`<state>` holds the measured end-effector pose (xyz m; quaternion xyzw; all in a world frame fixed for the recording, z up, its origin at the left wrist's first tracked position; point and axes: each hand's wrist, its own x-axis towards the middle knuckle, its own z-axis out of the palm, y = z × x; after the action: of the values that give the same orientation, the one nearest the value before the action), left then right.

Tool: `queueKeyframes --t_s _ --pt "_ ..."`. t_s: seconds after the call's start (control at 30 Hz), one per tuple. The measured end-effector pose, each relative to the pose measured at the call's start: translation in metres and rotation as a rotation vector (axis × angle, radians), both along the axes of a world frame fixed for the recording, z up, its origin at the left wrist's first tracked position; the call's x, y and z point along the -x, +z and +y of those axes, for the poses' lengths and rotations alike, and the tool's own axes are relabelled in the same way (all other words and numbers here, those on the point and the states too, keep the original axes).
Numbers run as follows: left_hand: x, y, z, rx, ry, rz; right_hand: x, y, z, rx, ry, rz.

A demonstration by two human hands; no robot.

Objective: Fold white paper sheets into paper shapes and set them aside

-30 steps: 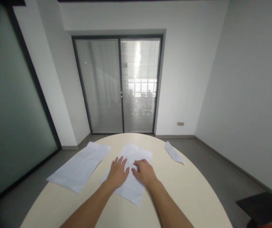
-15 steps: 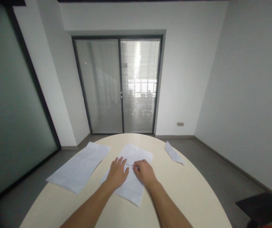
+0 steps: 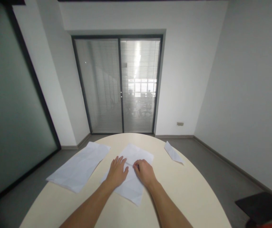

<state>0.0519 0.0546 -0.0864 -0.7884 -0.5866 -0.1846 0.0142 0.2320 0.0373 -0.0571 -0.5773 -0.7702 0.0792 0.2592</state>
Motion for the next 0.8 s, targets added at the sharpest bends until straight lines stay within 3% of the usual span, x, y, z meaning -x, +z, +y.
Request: queueKeyframes --t_s 0.4,0.8 --pt "0.002 0.009 0.001 -0.103 -0.021 -0.094 -0.009 0.006 0.004 -0.092 -0.037 0.066" --pt "0.005 0.011 0.012 -0.201 -0.071 -0.152 -0.018 -0.005 0.014 -0.223 -0.066 0.191"
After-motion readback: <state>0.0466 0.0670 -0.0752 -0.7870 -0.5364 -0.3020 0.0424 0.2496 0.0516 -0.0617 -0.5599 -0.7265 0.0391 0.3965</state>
